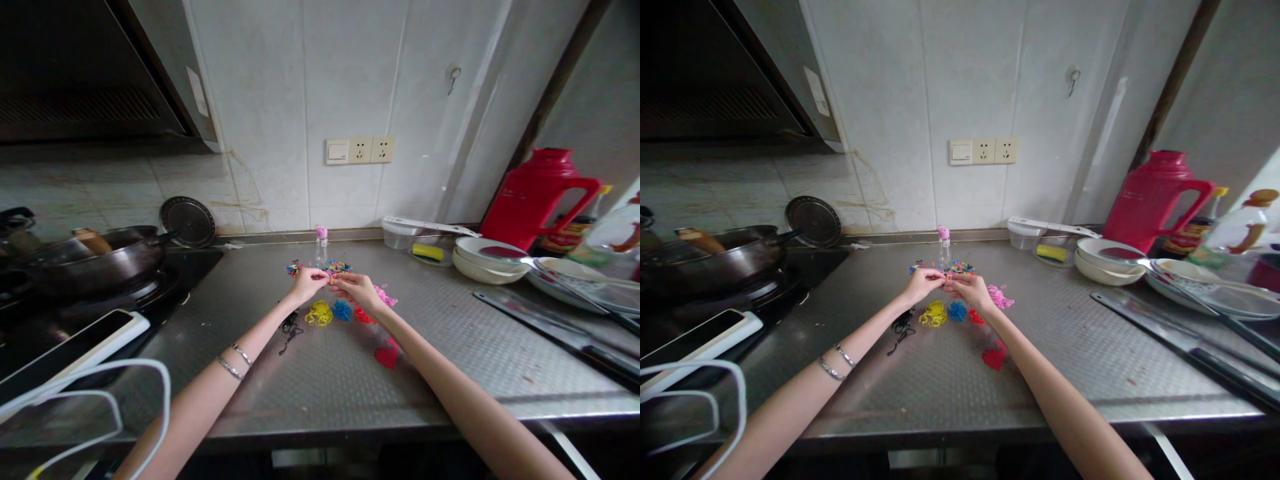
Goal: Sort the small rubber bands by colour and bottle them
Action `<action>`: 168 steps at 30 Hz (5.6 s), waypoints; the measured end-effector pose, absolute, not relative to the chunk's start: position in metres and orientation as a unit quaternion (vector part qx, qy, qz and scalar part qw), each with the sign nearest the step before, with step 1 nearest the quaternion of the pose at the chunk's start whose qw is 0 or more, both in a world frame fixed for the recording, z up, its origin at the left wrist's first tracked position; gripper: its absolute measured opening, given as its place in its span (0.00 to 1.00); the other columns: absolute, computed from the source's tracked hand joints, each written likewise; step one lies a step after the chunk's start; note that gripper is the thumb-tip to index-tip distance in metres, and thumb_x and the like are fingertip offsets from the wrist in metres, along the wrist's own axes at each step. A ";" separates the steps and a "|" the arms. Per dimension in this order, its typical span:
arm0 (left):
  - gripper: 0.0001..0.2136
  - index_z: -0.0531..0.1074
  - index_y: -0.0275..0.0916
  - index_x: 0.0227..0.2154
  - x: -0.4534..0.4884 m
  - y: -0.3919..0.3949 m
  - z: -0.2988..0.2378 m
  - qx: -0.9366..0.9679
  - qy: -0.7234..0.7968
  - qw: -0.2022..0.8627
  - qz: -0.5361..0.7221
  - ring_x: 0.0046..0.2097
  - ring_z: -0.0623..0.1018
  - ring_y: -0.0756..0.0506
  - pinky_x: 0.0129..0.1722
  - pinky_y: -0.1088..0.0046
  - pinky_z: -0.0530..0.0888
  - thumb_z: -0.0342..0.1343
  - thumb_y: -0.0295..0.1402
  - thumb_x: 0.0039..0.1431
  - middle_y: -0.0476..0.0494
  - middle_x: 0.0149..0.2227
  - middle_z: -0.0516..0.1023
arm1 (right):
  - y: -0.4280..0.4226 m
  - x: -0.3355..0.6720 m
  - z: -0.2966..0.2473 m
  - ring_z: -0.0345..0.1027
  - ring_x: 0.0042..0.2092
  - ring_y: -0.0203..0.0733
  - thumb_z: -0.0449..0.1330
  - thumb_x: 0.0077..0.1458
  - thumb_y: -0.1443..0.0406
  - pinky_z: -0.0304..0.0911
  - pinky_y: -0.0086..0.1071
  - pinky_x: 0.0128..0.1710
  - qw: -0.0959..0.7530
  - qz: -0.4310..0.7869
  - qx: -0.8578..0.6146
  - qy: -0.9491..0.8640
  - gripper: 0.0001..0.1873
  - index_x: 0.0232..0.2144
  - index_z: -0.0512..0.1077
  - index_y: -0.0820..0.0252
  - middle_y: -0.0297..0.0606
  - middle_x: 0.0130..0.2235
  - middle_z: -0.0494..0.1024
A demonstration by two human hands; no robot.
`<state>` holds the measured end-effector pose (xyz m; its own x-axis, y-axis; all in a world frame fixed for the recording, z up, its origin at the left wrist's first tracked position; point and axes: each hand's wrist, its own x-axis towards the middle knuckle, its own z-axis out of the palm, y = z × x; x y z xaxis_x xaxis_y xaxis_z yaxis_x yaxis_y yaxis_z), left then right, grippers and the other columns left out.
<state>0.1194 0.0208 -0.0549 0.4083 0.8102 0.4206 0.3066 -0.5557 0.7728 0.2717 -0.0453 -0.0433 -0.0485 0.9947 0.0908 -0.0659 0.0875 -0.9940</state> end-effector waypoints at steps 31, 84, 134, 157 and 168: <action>0.13 0.75 0.31 0.28 0.118 0.023 -0.054 0.755 0.371 0.311 0.441 0.28 0.74 0.48 0.32 0.72 0.70 0.54 0.37 0.47 0.41 0.28 0.77 | -0.039 0.280 -0.048 0.71 0.27 0.36 0.64 0.38 0.61 0.67 0.27 0.28 0.507 0.512 -0.468 -0.512 0.13 0.27 0.74 0.66 0.38 0.24 0.77; 0.15 0.74 0.34 0.37 0.095 0.027 -0.038 0.678 0.440 0.495 0.320 0.17 0.58 0.57 0.13 0.82 0.50 0.56 0.31 0.43 0.49 0.20 0.70 | 0.013 0.270 -0.043 0.61 0.21 0.30 0.57 0.45 0.64 0.57 0.21 0.19 0.402 0.314 -0.419 -0.751 0.13 0.34 0.76 0.63 0.33 0.20 0.73; 0.11 0.65 0.31 0.17 0.100 0.023 -0.047 0.511 0.450 0.596 0.426 0.14 0.55 0.61 0.12 0.82 0.45 0.60 0.33 0.40 0.52 0.16 0.63 | -0.004 0.263 -0.055 0.64 0.44 0.42 0.55 0.45 0.72 0.59 0.32 0.43 0.343 0.065 -0.430 -0.833 0.26 0.49 0.65 0.58 0.42 0.43 0.71; 0.15 0.70 0.32 0.26 0.108 0.011 -0.047 0.519 0.392 0.602 0.464 0.15 0.55 0.60 0.13 0.82 0.46 0.62 0.38 0.38 0.56 0.16 0.60 | 0.001 0.267 -0.041 0.69 0.28 0.36 0.57 0.44 0.65 0.64 0.27 0.26 0.442 0.312 -0.446 -0.713 0.14 0.35 0.73 0.66 0.39 0.29 0.77; 0.07 0.75 0.31 0.26 0.105 0.017 -0.053 0.806 0.393 0.303 0.323 0.26 0.70 0.52 0.27 0.78 0.65 0.55 0.30 0.45 0.44 0.25 0.75 | 0.002 0.339 -0.012 0.66 0.26 0.34 0.59 0.41 0.64 0.61 0.24 0.24 0.273 0.330 -0.502 -0.751 0.14 0.32 0.75 0.65 0.37 0.26 0.77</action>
<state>0.1053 0.0168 -0.0528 0.4818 0.8295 0.2826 0.4371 -0.5070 0.7429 0.3385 0.0016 -0.0118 -0.3469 0.9346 0.0789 0.5748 0.2783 -0.7695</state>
